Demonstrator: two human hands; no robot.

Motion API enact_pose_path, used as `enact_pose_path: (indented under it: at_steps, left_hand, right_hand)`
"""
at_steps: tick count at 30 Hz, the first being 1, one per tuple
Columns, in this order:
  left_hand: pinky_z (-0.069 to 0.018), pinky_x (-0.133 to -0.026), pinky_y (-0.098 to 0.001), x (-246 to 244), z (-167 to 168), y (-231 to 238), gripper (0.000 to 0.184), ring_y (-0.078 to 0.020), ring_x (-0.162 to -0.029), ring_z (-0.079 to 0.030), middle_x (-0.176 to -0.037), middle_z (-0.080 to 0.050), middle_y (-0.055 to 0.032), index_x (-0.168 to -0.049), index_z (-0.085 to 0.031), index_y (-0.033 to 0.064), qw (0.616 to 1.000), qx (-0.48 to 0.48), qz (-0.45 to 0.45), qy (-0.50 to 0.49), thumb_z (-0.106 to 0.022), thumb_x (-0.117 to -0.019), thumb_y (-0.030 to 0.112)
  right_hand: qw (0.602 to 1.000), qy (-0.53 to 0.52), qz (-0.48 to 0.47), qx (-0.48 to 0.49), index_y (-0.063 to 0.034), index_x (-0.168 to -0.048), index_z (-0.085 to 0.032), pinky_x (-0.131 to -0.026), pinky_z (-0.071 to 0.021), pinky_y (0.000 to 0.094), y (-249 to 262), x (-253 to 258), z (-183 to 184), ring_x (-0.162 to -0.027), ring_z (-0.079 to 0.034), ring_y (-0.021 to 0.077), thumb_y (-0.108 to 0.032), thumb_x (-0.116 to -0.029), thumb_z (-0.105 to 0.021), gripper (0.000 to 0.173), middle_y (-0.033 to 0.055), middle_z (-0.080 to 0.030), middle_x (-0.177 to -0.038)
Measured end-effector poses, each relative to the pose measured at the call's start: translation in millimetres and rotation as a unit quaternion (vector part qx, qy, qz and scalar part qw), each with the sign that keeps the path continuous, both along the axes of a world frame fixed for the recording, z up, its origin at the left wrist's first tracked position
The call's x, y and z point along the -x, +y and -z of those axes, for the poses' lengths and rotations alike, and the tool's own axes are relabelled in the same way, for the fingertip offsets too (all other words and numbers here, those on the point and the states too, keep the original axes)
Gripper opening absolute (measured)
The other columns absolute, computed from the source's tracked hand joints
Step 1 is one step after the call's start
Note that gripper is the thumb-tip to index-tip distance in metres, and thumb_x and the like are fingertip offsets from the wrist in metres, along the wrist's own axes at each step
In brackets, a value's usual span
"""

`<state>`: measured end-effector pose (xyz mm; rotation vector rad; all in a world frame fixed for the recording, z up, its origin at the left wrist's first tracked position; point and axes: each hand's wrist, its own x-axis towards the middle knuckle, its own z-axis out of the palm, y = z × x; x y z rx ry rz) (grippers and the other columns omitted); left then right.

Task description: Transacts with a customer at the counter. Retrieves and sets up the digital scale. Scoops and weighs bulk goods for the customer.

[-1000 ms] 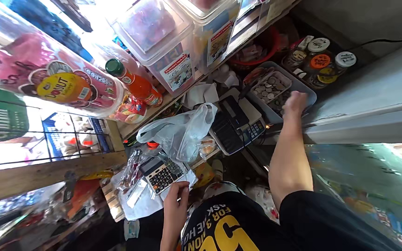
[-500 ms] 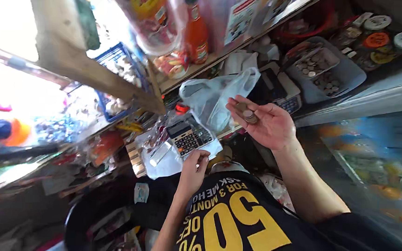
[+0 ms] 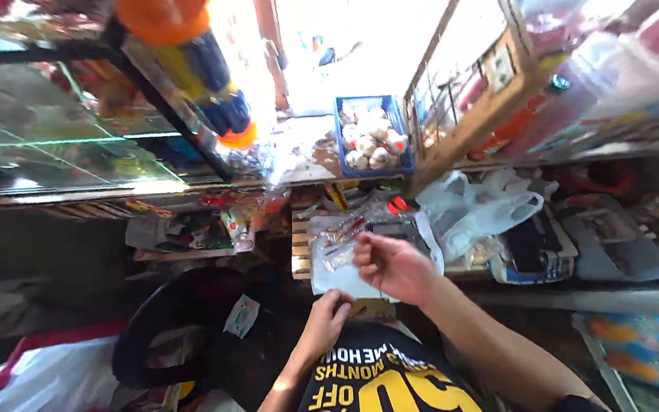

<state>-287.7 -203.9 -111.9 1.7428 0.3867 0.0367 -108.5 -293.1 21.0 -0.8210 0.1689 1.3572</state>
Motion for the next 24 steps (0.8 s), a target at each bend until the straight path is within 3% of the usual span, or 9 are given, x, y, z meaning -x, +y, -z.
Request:
enact_pose_path:
  at_steps: [2, 5, 7, 9, 11, 14, 18, 21, 24]
  left_hand:
    - [-0.0563, -0.095, -0.0346, 11, 4, 13, 0.022, -0.0154, -0.101, -0.069, -0.11, -0.071, -0.0111, -0.115, -0.07, 0.0004, 1.0, 0.006, -0.01, 0.006, -0.057, -0.1013, 0.011]
    - [-0.0553, -0.096, -0.038, 25, 13, 30, 0.023, -0.0177, -0.104, -0.069, -0.111, -0.071, -0.0119, -0.115, -0.07, 0.0004, 0.999, 0.006, -0.032, 0.006, -0.056, -0.1012, 0.012]
    - [-0.0551, -0.097, -0.0371, 33, 18, 40, 0.024, -0.0166, -0.105, -0.069, -0.112, -0.071, -0.011, -0.115, -0.07, 0.0011, 0.998, 0.021, -0.06, 0.015, -0.055, -0.1014, 0.013]
    - [-0.0551, -0.096, -0.0355, 37, 24, 48, 0.023, -0.0147, -0.103, -0.068, -0.112, -0.071, -0.0092, -0.115, -0.07, 0.0026, 0.995, 0.038, -0.09, 0.028, -0.056, -0.1016, 0.015]
    - [-0.0556, -0.095, -0.0346, 39, 29, 55, 0.024, -0.014, -0.101, -0.069, -0.111, -0.071, -0.0083, -0.116, -0.07, 0.0031, 0.992, 0.047, -0.11, 0.037, -0.055, -0.102, 0.015]
    - [-0.0554, -0.094, -0.0338, 41, 26, 65, 0.023, -0.0133, -0.101, -0.069, -0.112, -0.072, -0.0073, -0.117, -0.07, 0.0043, 0.99, 0.047, -0.124, 0.048, -0.055, -0.1023, 0.015]
    - [-0.0554, -0.095, -0.0323, 48, 21, 74, 0.021, -0.0116, -0.101, -0.068, -0.112, -0.072, -0.0057, -0.115, -0.071, 0.006, 0.986, 0.028, -0.158, 0.049, -0.056, -0.1013, 0.014]
    - [-0.0551, -0.094, -0.0331, 57, 20, 79, 0.02, -0.012, -0.102, -0.068, -0.111, -0.072, -0.0055, -0.115, -0.071, 0.0059, 0.979, 0.016, -0.195, 0.056, -0.057, -0.1014, 0.012]
    - [-0.0557, -0.092, -0.0334, 70, 27, 77, 0.021, -0.013, -0.099, -0.069, -0.111, -0.072, -0.0054, -0.115, -0.07, 0.0059, 0.971, 0.011, -0.23, 0.07, -0.056, -0.1015, 0.013]
  right_hand:
    - [0.99, -0.01, -0.046, 0.13, -0.0077, -0.104, -0.054, -0.064, -0.0544, 0.0228, 23, 16, 11, -0.065, -0.059, 0.0094, -0.021, -0.1117, -0.036, 0.024, 0.0016, -0.057, -0.078]
    - [0.967, 0.0, -0.082, 0.241, -0.0039, -0.115, -0.051, -0.076, -0.0545, 0.028, 38, 20, 21, -0.074, -0.06, 0.0134, -0.02, -0.111, -0.036, 0.022, 0.0051, -0.056, -0.087]
    - [0.973, -0.052, -0.074, 0.21, 0.0, -0.114, -0.054, -0.08, -0.056, 0.0275, 50, 6, 3, -0.075, -0.062, 0.0134, -0.005, -0.1073, -0.036, 0.02, 0.0059, -0.059, -0.086]
    - [0.97, -0.197, -0.067, 0.128, 0.0026, -0.122, -0.052, -0.086, -0.0542, 0.0263, 73, -19, -27, -0.083, -0.063, 0.011, 0.007, -0.1017, -0.031, 0.03, 0.0044, -0.06, -0.094]
    - [0.932, -0.346, -0.013, 0.106, 0.0054, -0.128, -0.049, -0.09, -0.0537, 0.0272, 110, -54, -53, -0.091, -0.063, 0.0112, 0.011, -0.101, -0.03, 0.034, 0.0075, -0.06, -0.106]
    - [0.847, -0.518, 0.063, 0.101, 0.0054, -0.136, -0.046, -0.094, -0.0519, 0.0286, 171, -117, -61, -0.098, -0.061, 0.0113, 0.006, -0.1034, -0.033, 0.035, 0.0109, -0.057, -0.116]
    - [0.803, -0.543, 0.105, 0.222, -0.0035, -0.141, -0.052, -0.084, -0.054, 0.034, 232, -186, -62, -0.097, -0.063, 0.0207, 0.002, -0.1018, -0.048, 0.04, 0.0185, -0.058, -0.125]
    - [0.763, -0.578, 0.106, 0.27, -0.0075, -0.141, -0.056, -0.095, -0.0494, 0.0461, 248, -208, -65, -0.115, -0.059, 0.0312, -0.003, -0.0981, -0.059, 0.043, 0.0217, -0.057, -0.134]
    - [0.757, -0.593, 0.107, 0.252, -0.0037, -0.137, -0.058, -0.098, -0.0496, 0.0436, 256, -212, -63, -0.116, -0.06, 0.0286, -0.004, -0.0974, -0.062, 0.04, 0.0203, -0.06, -0.132]
